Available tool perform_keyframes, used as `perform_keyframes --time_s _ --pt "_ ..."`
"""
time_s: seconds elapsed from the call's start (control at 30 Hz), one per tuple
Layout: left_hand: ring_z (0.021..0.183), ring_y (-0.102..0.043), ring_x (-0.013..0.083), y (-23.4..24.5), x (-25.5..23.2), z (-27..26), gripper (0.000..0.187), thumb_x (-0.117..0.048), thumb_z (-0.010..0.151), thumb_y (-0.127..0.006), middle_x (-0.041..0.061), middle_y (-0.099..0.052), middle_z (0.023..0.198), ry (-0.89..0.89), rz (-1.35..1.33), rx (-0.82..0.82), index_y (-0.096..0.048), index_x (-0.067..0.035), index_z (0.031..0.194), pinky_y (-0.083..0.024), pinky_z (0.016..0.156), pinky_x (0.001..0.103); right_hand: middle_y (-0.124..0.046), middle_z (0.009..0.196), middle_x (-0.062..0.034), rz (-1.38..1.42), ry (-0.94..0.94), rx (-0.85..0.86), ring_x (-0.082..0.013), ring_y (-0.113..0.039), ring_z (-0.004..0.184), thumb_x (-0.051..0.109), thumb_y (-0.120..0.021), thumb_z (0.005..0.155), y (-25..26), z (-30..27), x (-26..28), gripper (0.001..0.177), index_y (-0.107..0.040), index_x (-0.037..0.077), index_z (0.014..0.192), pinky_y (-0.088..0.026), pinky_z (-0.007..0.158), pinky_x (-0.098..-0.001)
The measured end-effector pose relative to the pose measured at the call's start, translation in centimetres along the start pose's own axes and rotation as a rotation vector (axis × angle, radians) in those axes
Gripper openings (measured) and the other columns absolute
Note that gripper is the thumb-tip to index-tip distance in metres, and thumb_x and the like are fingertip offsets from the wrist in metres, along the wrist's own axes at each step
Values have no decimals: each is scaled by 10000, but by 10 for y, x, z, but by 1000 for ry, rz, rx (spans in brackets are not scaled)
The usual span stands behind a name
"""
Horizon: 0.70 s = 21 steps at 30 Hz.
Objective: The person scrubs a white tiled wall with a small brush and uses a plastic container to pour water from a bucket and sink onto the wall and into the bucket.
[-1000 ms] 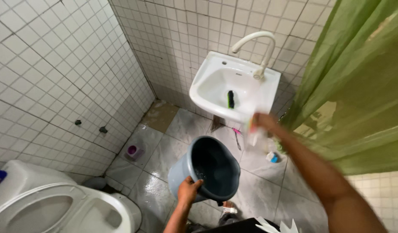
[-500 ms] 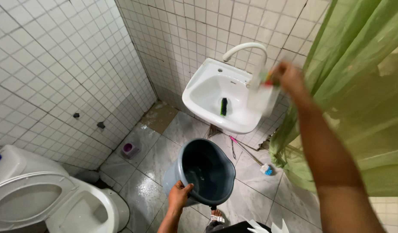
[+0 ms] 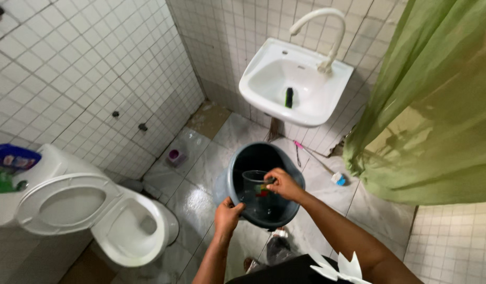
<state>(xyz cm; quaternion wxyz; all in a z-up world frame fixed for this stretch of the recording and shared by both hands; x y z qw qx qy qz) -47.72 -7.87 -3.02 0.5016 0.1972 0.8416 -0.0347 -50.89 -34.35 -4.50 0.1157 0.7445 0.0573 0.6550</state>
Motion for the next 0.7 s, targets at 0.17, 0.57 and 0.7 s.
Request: perform_keyframes --time_s 0.17,0.57,0.7 --pt "692 -672 130 -1 34 -11 201 -118 787 -741 55 -757 821 -21 -165 42 -735 -3 952 -553 656 308 -590 1088 -36 16 9 -256 -136 -680 764 60 -695 886 30 -20 -1 315 -655 90 1198 -601 648 -283" --pt "672 -695 183 -58 16 -27 290 -244 719 -744 91 -756 767 36 292 -80 -734 -54 938 -544 669 351 -691 1083 -70 -338 -161 -539 -150 -650 884 33 -679 867 231 -75 -73 272 -739 45 1132 -534 783 -314" --pt "717 -693 236 -107 45 -7 368 -307 742 -792 130 -745 779 77 386 -144 -715 1 928 -544 683 383 -730 1136 -73 -186 -115 -501 -170 -674 977 123 -691 925 317 -33 -89 298 -707 64 1217 -541 875 -316"
Point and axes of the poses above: each hand's wrist, its own z-axis towards the middle knuckle, its own y-axis out of the back of the hand, x = y × z, the point moved 5 cm from there along z, towards the middle knuckle
